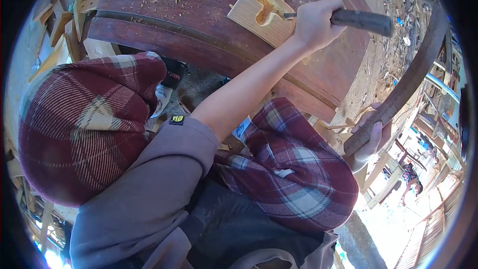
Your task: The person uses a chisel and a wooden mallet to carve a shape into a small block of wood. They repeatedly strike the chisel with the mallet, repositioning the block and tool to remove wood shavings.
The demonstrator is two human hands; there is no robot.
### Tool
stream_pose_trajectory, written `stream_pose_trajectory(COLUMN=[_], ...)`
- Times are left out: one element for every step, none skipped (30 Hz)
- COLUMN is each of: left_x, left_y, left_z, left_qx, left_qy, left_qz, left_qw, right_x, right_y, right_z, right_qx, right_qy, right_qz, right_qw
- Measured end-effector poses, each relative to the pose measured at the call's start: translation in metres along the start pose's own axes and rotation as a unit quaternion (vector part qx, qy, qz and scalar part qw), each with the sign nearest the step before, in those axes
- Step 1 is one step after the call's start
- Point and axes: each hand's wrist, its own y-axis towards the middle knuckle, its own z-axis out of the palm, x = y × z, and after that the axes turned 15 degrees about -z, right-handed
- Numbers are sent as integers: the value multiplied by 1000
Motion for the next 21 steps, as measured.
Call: stream_pose_trajectory(left_x=[0,0,0,-1,-3,-4,-5,-5,-3,-2,0,2,3,3,3,3,4,4,4,4,3], left_y=[-3,-4,-5,-5,-5,-5,-6,-5,-4,-3,-3,-3,-3,-4,-5,-6,-6,-6,-5,-4,-3], left_z=[-1,-2,-2,-2,-2,-1,-2,-3,-3,-3,-4,-6,-7,-7,-8,-8,-8,-8,-8,-8,-8], left_qx=[19,23,26,30,35,41,46,47,47,47,63,79,95,99,102,106,110,115,120,111,103], left_qy=[7,8,10,11,3,-4,-11,-10,-8,-7,-6,-5,-4,0,4,8,11,13,16,12,9], left_qz=[0,7,15,22,21,21,20,26,32,38,33,28,24,34,44,53,39,26,13,15,19], left_qw=[1000,1000,999,999,999,999,999,999,998,998,997,996,995,995,994,993,993,993,993,994,994], right_x=[1,1,0,0,0,-1,-3,-4,-5,-7,-8,-7,-6,-5,-4,-2,-1,2,5,7,7], right_y=[1,1,1,2,2,2,3,3,3,4,4,4,3,3,3,3,2,2,1,1,1], right_z=[-1,-1,-1,-1,-1,-2,-3,-3,-1,0,1,1,1,2,2,2,3,4,6,7,7], right_qx=[-1,-2,-4,-5,-6,-3,1,5,4,4,3,5,7,8,10,13,16,8,-1,-10,-7], right_qy=[1,2,9,16,23,22,22,22,18,14,10,10,10,10,16,22,28,31,34,37,44], right_qz=[0,-1,-4,-7,-10,-8,-6,-4,-8,-12,-15,-15,-16,-18,-23,-27,-31,-28,-26,-24,-26], right_qw=[1000,1000,1000,1000,1000,1000,1000,1000,1000,1000,1000,1000,1000,1000,1000,999,999,999,999,999,999])
